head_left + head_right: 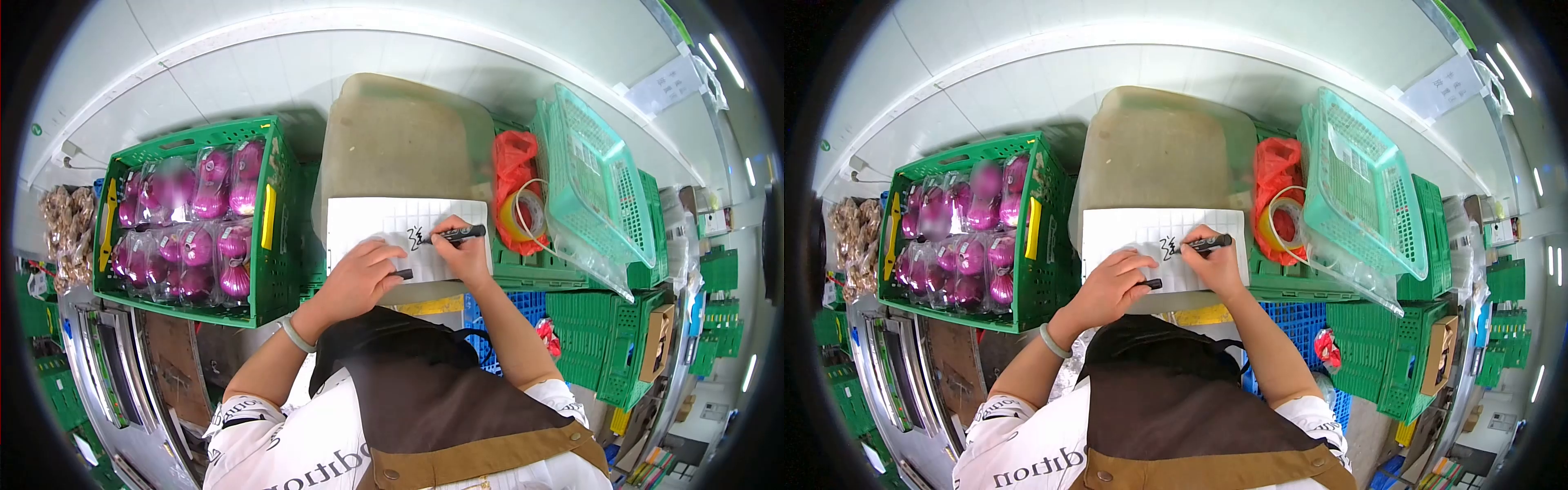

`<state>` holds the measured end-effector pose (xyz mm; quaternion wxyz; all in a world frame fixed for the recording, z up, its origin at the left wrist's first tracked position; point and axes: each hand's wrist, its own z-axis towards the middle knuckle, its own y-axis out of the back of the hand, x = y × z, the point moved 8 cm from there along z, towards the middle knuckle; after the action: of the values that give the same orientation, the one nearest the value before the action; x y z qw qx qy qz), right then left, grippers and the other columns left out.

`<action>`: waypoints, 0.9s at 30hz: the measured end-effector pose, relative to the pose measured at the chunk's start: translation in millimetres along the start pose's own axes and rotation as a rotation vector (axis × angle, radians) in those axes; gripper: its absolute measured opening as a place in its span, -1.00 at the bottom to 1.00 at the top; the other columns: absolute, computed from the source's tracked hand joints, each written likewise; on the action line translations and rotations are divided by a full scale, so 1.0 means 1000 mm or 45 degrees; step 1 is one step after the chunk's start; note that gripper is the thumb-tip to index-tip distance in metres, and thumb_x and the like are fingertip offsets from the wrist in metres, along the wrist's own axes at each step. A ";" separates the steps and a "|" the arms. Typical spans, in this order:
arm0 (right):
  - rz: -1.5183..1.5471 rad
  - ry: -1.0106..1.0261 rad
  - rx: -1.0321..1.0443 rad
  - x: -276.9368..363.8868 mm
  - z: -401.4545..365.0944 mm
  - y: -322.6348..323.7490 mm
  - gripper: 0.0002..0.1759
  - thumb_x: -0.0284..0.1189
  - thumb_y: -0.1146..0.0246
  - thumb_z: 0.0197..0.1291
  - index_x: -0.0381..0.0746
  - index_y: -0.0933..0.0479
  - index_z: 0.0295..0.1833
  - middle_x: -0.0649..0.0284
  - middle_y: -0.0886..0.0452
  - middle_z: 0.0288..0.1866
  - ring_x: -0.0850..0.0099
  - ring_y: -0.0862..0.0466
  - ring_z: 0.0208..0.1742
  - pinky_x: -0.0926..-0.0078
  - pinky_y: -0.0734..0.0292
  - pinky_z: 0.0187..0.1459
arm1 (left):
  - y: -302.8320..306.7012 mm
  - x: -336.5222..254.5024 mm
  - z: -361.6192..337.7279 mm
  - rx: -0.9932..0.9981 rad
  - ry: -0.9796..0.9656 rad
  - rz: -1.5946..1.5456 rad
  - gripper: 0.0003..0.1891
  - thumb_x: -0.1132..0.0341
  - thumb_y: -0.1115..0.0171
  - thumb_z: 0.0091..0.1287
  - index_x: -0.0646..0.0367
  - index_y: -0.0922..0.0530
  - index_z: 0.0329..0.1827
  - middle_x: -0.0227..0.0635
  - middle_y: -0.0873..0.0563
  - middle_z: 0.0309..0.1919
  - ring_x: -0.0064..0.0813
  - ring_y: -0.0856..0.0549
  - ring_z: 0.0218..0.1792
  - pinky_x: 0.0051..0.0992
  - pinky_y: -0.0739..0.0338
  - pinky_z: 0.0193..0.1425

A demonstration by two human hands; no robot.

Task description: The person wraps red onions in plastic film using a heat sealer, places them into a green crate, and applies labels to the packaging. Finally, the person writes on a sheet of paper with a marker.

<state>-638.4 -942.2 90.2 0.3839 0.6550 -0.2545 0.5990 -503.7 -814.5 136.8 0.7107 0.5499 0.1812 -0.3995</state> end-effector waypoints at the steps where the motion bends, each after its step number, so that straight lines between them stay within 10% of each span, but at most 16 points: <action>1: 0.014 -0.029 0.046 -0.004 -0.001 0.000 -0.94 -0.55 -0.30 0.08 -0.28 -0.54 -0.38 0.40 -0.54 -0.44 0.67 -0.43 -0.42 0.67 -0.32 -0.38 | 0.001 0.001 0.000 -0.007 0.016 -0.030 -0.82 0.32 -0.24 0.28 0.24 -0.47 -0.36 -0.28 -0.60 0.08 -0.03 -0.52 0.13 -0.19 -0.43 0.22; 12: 0.416 -0.004 0.052 0.038 -0.027 -0.016 -0.77 -0.56 -0.35 0.10 -0.25 -0.43 -0.19 0.33 -0.55 -0.38 0.66 -0.50 -0.44 0.72 -0.39 -0.41 | 0.005 0.010 0.000 -0.001 0.119 -0.194 -0.75 0.23 -0.02 0.45 0.26 -0.51 -0.06 -0.13 -0.64 0.03 0.01 -0.56 0.13 -0.16 -0.43 0.24; 27: 0.481 -0.450 0.029 0.015 -0.033 -0.051 -0.75 -0.40 -0.40 0.16 -0.29 -0.47 -0.35 0.29 -0.58 -0.57 0.58 -0.57 -0.61 0.63 -0.42 -0.64 | -0.008 0.012 0.003 -0.034 0.129 0.034 -0.80 0.34 -0.12 0.33 0.34 -0.53 -0.15 -0.16 -0.60 0.07 -0.02 -0.54 0.13 -0.18 -0.44 0.22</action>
<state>-614.4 -884.4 94.6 0.2073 0.6947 -0.4288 0.5391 -503.0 -822.4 124.4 0.7131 0.5623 0.2151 -0.3591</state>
